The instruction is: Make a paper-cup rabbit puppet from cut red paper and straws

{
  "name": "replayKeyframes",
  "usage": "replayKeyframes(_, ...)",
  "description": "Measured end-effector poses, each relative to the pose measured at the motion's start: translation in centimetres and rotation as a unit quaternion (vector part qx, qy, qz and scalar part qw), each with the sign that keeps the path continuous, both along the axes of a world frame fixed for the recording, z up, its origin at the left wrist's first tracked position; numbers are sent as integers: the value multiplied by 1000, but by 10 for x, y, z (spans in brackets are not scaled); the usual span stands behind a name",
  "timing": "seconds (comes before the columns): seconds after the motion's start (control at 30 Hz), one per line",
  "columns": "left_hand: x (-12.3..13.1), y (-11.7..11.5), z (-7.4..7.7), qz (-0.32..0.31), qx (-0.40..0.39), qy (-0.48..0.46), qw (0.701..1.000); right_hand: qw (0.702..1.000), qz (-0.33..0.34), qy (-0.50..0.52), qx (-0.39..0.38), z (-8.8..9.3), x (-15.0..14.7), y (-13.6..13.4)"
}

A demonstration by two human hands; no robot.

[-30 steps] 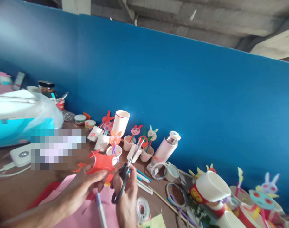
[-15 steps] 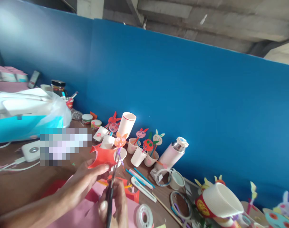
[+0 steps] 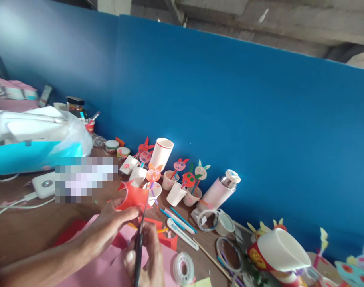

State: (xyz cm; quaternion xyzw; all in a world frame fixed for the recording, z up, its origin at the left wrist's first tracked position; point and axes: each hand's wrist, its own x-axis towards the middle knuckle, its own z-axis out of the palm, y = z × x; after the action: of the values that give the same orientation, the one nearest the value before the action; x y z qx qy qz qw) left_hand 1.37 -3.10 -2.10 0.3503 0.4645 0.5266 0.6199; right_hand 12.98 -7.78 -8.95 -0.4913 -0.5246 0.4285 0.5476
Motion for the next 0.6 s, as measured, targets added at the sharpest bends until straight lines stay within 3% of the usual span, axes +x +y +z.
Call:
replayKeyframes(0.27, -2, -2, -2, -9, 4, 18, 1000, 995, 18, -62, 72, 15, 2, 2)
replayKeyframes(0.6, 0, -3, 4, 14, -46, 38, 998, 999, 2, -31, 26, 8, 0, -5)
